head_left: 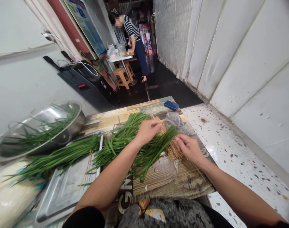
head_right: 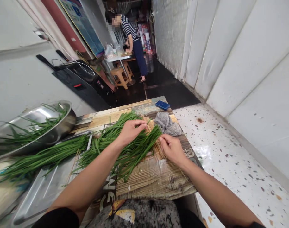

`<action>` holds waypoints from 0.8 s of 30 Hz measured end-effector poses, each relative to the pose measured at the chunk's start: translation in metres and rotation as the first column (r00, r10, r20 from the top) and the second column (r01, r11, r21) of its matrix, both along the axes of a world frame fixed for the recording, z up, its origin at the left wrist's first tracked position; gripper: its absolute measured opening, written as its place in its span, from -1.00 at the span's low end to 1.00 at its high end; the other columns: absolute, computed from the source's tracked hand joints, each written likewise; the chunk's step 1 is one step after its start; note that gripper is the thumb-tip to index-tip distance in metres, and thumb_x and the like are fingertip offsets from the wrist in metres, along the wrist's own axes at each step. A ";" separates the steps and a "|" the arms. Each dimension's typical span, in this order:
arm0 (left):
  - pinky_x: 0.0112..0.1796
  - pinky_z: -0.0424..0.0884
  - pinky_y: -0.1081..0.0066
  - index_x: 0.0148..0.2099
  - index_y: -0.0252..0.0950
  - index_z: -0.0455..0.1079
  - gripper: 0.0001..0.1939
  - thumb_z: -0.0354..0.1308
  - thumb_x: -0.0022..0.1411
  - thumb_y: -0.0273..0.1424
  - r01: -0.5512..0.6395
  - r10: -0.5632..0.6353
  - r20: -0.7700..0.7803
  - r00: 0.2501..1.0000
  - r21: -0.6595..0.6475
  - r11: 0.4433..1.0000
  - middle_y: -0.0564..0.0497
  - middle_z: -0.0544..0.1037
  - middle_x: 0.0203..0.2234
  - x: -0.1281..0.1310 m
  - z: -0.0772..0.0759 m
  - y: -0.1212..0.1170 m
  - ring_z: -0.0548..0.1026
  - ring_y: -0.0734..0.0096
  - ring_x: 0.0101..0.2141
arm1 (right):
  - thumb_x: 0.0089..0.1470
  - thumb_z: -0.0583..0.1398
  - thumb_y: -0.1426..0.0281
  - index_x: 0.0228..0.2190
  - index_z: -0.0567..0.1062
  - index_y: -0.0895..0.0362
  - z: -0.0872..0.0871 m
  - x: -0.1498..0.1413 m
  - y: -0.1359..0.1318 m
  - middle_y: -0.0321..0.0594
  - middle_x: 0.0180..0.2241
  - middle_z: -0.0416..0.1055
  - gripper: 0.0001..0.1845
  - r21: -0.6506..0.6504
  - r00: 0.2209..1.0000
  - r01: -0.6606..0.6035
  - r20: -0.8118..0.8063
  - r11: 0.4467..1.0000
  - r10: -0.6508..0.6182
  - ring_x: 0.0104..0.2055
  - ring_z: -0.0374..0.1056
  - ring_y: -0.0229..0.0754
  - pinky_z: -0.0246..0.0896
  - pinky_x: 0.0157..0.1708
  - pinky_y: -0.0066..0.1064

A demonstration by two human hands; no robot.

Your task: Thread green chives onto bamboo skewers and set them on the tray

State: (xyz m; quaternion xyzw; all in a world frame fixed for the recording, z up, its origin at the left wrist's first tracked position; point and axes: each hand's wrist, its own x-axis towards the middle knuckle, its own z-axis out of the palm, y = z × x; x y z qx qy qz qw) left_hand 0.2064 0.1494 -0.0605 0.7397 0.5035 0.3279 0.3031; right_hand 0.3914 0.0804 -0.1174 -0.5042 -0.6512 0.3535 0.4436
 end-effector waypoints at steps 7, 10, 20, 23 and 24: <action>-0.06 0.32 0.32 -0.17 -0.28 0.52 -0.75 0.11 0.10 -0.38 0.020 -0.019 0.061 0.998 -0.022 1.000 -0.03 0.60 -0.30 0.002 -0.005 0.002 0.51 0.31 -0.22 | 0.14 0.01 0.25 -0.47 0.40 0.14 0.001 0.000 0.000 -0.40 -0.71 0.20 -0.71 0.010 1.000 0.003 0.017 1.000 -0.003 -0.65 0.11 -0.32 0.04 -0.57 -0.49; -0.05 0.33 0.32 -0.19 -0.28 0.52 -0.76 0.11 0.10 -0.39 0.016 -0.015 0.057 0.998 -0.020 1.000 -0.04 0.58 -0.24 0.004 -0.004 0.001 0.51 0.30 -0.20 | 0.15 0.01 0.25 -0.45 0.41 0.14 0.000 0.001 0.000 -0.40 -0.72 0.20 -0.71 0.007 1.000 0.005 0.021 1.000 -0.005 -0.66 0.11 -0.32 0.04 -0.57 -0.49; -0.03 0.34 0.33 -0.18 -0.27 0.52 -0.76 0.12 0.11 -0.37 0.012 -0.012 0.056 0.998 0.001 1.000 0.00 0.58 -0.22 0.002 -0.005 0.001 0.52 0.34 -0.19 | 0.15 0.01 0.27 -0.47 0.37 0.13 -0.001 0.001 -0.001 -0.40 -0.71 0.21 -0.73 0.003 1.000 -0.014 -0.003 1.000 0.014 -0.66 0.11 -0.33 0.02 -0.59 -0.50; -0.03 0.34 0.34 -0.19 -0.27 0.52 -0.77 0.13 0.10 -0.37 0.016 -0.016 0.065 0.998 -0.003 1.000 0.00 0.58 -0.23 0.001 -0.007 0.002 0.52 0.34 -0.18 | 0.15 0.01 0.27 -0.49 0.36 0.13 -0.001 0.001 -0.001 -0.40 -0.71 0.20 -0.73 0.001 1.000 -0.012 -0.005 1.000 0.012 -0.66 0.11 -0.33 0.02 -0.58 -0.50; -0.04 0.35 0.34 -0.19 -0.27 0.52 -0.77 0.13 0.10 -0.37 0.018 -0.018 0.067 0.998 -0.003 1.000 0.00 0.58 -0.23 0.001 -0.007 0.003 0.52 0.34 -0.18 | 0.15 0.01 0.27 -0.49 0.37 0.13 -0.001 0.001 -0.001 -0.40 -0.71 0.20 -0.73 -0.001 1.000 -0.012 -0.005 1.000 0.012 -0.66 0.11 -0.33 0.03 -0.58 -0.50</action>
